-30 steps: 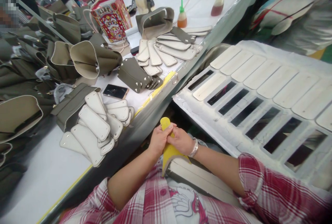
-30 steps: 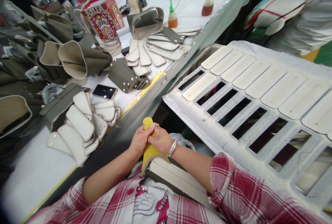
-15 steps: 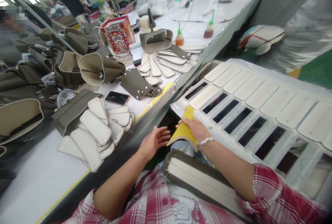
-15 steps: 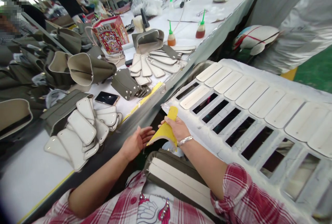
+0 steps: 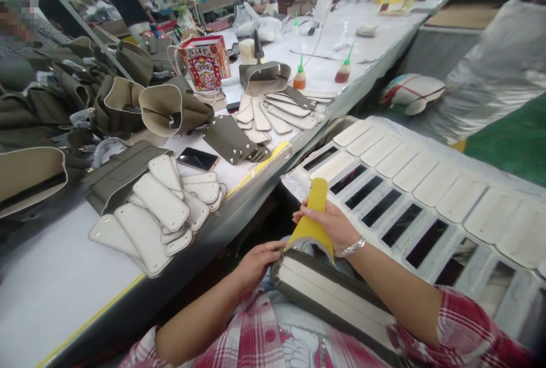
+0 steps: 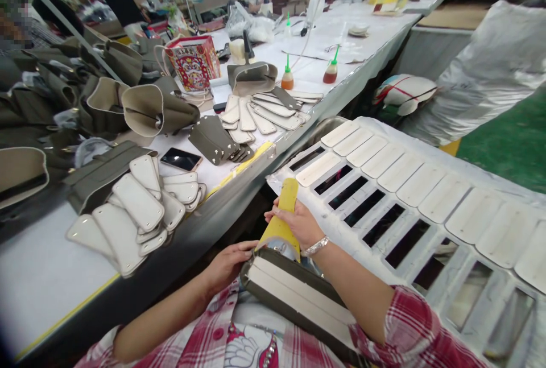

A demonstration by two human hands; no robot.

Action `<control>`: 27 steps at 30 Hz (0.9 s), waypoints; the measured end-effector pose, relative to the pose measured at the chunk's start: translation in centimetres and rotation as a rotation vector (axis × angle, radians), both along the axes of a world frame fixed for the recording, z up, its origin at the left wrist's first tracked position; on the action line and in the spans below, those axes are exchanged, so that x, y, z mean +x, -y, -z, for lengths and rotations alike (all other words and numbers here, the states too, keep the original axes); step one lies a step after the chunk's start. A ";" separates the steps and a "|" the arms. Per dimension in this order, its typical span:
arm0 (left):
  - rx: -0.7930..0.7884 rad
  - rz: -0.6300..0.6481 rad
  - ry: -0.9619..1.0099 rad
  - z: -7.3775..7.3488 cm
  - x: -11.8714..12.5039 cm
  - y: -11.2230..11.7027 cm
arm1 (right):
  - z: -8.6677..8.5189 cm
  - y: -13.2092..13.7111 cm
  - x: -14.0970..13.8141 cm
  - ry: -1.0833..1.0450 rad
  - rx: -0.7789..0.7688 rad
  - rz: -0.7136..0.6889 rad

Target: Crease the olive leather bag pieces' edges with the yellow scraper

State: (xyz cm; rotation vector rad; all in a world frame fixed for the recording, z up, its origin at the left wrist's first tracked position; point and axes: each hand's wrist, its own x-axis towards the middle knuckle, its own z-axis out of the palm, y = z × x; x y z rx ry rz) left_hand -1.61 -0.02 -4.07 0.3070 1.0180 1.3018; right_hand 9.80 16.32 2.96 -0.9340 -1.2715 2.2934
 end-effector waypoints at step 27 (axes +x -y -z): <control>0.010 0.013 0.078 0.2 -1.2 -0.1 | -3.8 3.0 -2.5 0.157 0.819 -0.415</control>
